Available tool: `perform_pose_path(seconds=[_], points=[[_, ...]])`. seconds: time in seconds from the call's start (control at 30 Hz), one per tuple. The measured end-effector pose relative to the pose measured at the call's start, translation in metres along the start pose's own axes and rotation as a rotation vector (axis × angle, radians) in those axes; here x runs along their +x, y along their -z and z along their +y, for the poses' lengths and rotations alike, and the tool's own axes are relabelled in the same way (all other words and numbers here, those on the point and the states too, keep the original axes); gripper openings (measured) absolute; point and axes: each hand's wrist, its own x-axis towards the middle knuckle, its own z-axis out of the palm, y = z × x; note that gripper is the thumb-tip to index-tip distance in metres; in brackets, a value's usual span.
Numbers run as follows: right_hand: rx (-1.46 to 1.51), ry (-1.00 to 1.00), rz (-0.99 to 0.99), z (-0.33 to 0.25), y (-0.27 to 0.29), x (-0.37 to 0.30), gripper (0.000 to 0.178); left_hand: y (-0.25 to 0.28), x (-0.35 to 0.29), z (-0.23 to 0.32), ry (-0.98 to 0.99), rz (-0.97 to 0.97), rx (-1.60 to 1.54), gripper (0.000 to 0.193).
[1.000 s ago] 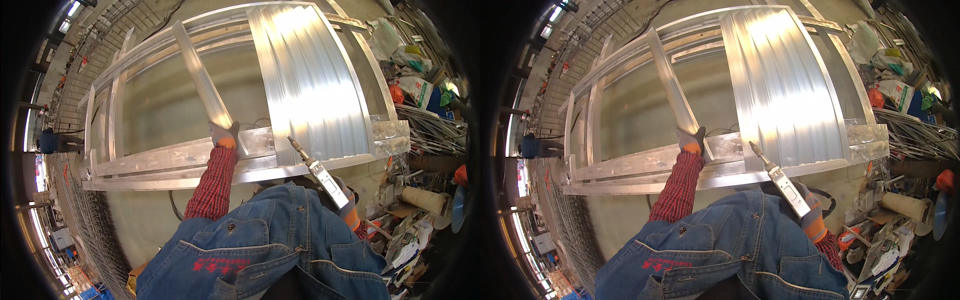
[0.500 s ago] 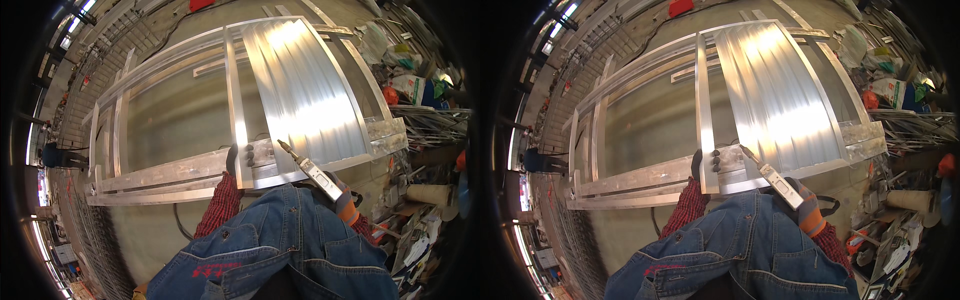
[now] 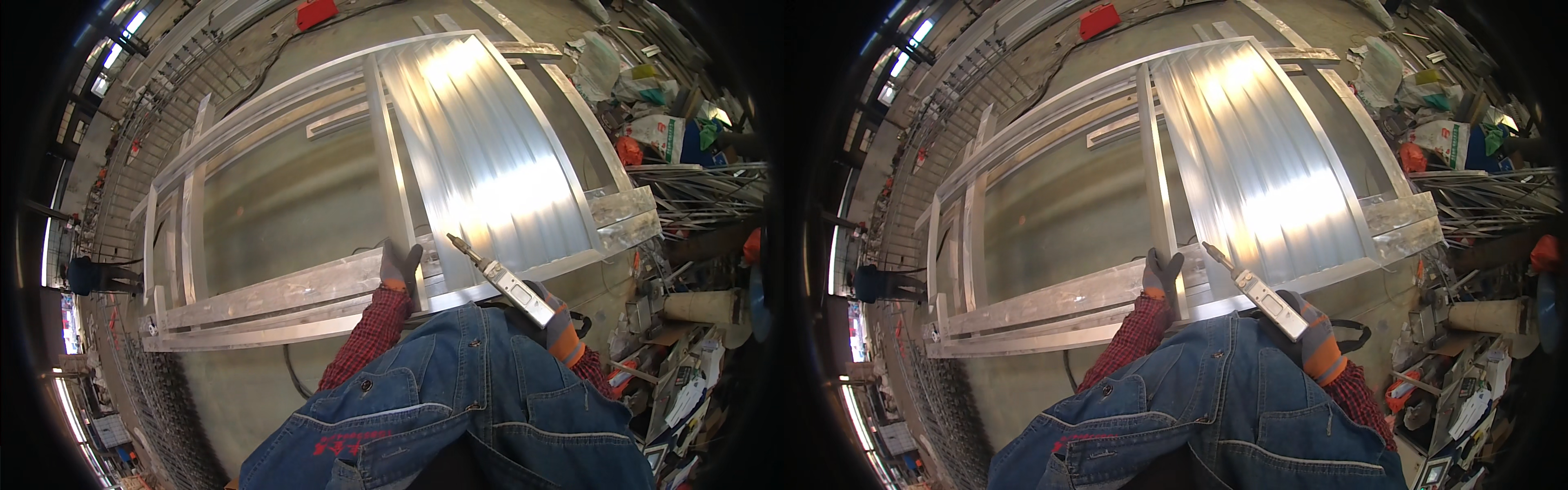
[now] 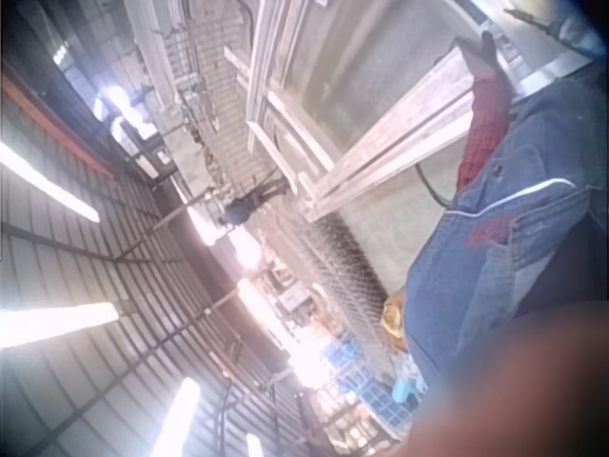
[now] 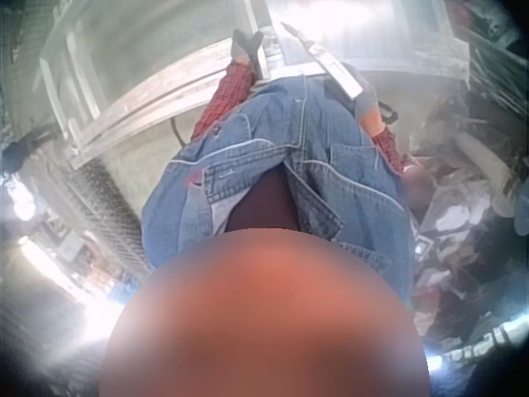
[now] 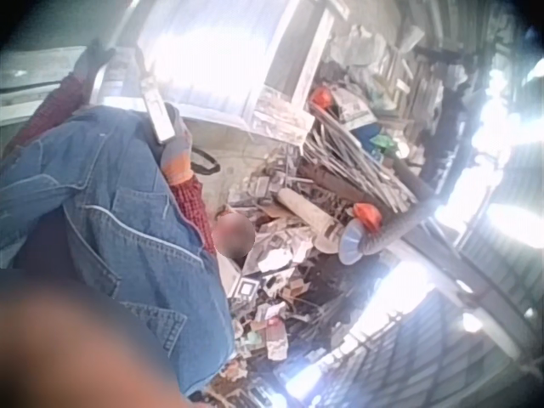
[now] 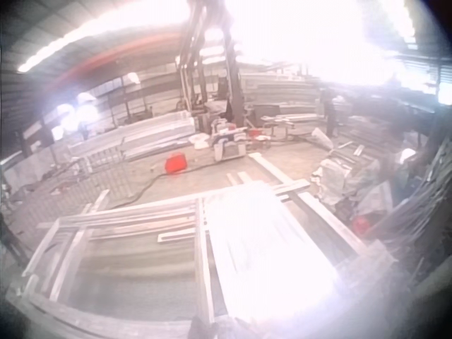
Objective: The person aligns and welds metal frame components using a handheld welding tool. They repeatedly position metal bars, apply welds, and adjust the frame pieces to assemble a larger structure.
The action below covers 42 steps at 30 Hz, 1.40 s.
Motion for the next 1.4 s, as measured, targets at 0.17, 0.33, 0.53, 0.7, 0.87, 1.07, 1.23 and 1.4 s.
perform_pose_path(seconds=[0.17, 0.33, 0.53, 0.7, 0.87, 1.07, 1.23, 1.4], points=[[0.001, -0.049, -0.015, 0.003, 0.004, 0.0, 0.036, 0.001, -0.008, 0.039, 0.14, -0.014, 0.338, 0.123], [0.0, -0.056, -0.034, 0.004, 0.008, 0.0, 0.037, 0.0, -0.009, 0.05, 0.198, -0.021, 0.34, 0.129], [0.004, -0.075, -0.055, 0.003, 0.012, 0.002, 0.038, -0.009, -0.003, 0.043, 0.191, 0.004, 0.303, 0.126], [-0.02, -0.061, -0.073, 0.003, 0.014, 0.005, 0.039, -0.011, 0.008, 0.037, 0.167, 0.027, 0.28, 0.123], [-0.053, -0.089, -0.113, 0.01, 0.016, 0.007, 0.046, -0.013, 0.015, 0.027, 0.112, 0.055, 0.294, 0.108], [-0.079, -0.077, -0.137, 0.017, 0.016, 0.007, 0.051, -0.016, 0.013, 0.02, 0.062, 0.086, 0.276, 0.098], [-0.016, -0.095, -0.149, 0.013, 0.017, 0.01, 0.051, -0.018, 0.015, 0.021, 0.058, 0.085, 0.291, 0.097], [-0.089, 0.019, -0.101, 0.022, 0.014, 0.007, 0.037, -0.022, 0.021, 0.011, 0.086, 0.072, 0.32, 0.111]])
